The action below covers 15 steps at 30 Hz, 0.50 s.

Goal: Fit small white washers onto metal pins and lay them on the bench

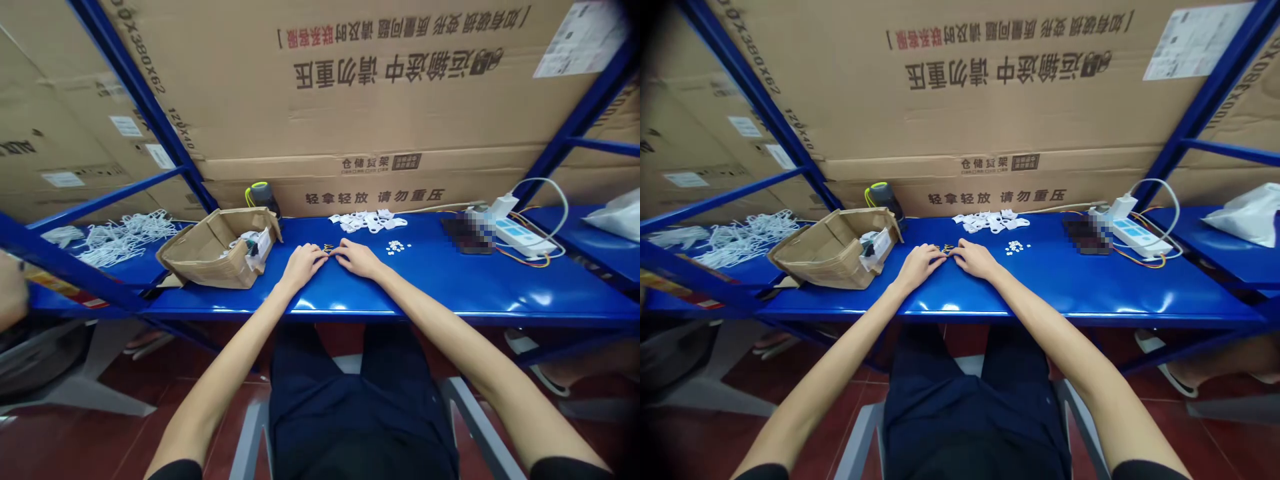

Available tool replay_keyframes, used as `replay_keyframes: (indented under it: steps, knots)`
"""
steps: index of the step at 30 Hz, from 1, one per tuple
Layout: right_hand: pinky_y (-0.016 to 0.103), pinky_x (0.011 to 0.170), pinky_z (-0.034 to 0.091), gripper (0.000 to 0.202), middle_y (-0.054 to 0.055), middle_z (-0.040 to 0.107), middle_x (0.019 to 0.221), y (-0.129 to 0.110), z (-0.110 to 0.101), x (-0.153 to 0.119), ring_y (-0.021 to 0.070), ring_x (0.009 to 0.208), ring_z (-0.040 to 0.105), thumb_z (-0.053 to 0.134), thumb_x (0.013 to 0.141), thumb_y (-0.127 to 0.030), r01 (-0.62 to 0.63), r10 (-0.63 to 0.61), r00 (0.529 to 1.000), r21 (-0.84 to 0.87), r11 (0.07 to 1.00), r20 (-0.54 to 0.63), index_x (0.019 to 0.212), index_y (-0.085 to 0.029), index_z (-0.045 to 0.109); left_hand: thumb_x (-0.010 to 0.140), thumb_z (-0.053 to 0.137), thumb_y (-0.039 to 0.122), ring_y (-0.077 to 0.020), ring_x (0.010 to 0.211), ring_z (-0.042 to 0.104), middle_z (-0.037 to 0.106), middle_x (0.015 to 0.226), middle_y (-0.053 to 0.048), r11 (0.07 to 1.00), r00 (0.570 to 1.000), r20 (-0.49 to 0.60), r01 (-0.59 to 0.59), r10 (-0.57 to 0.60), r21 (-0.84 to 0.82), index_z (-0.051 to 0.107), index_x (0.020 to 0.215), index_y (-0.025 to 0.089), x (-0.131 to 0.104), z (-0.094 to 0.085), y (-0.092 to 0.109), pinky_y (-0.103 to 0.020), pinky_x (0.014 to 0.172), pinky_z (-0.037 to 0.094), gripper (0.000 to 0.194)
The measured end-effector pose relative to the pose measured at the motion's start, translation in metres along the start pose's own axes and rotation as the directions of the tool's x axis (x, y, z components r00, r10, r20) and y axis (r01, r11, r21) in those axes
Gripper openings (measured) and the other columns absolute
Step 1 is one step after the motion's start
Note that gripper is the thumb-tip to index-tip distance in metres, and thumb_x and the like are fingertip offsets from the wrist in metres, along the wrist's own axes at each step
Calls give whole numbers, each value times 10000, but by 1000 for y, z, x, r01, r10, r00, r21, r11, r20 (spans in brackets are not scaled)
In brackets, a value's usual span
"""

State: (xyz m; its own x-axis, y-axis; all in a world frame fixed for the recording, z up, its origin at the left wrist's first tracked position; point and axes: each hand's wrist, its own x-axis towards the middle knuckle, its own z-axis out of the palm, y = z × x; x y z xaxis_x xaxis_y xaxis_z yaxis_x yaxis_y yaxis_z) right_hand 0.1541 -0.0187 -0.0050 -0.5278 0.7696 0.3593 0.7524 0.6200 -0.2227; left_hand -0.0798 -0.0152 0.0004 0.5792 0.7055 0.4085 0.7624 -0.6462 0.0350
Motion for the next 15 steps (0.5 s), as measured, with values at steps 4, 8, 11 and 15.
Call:
replay_keyframes:
  steps: [4, 8, 11, 15]
  knots:
    - [281, 844, 488, 266, 68, 645, 1143, 2, 1, 0, 191, 960, 662, 539, 1099, -318, 5, -4, 1000, 53, 999, -13, 1237, -252, 756, 1081, 606, 355, -258, 1079, 656, 773, 1177, -67, 999, 1000, -3, 6, -6, -37, 816, 1166, 254, -2, -1, 1, -385, 908, 467, 248]
    - [271, 839, 480, 239, 61, 654, 1129, 3, 2, 1, 183, 959, 661, 560, 1101, -345, 10, -8, 1000, 86, 996, -24, 1186, -242, 758, 1085, 593, 375, -257, 1048, 663, 781, 1113, -77, 998, 998, -10, 68, -68, -19, 827, 1116, 242, -2, -3, 2, -395, 914, 478, 271]
    - [269, 822, 475, 236, 57, 659, 1119, 2, 3, 1, 182, 948, 660, 604, 1083, -387, 11, -9, 999, 67, 998, -33, 1189, -251, 765, 1084, 588, 376, -261, 1036, 668, 784, 1083, -80, 992, 993, -4, 118, -119, -36, 824, 1090, 236, 0, -2, 1, -395, 907, 489, 275]
    - [271, 794, 461, 252, 61, 667, 1130, -3, 4, 3, 183, 945, 660, 582, 1094, -388, -1, 2, 1000, 25, 1000, -30, 1194, -260, 775, 1091, 572, 348, -248, 1051, 677, 772, 1089, -76, 985, 994, 18, 110, -109, -134, 793, 1076, 212, 2, -2, 1, -369, 943, 506, 261]
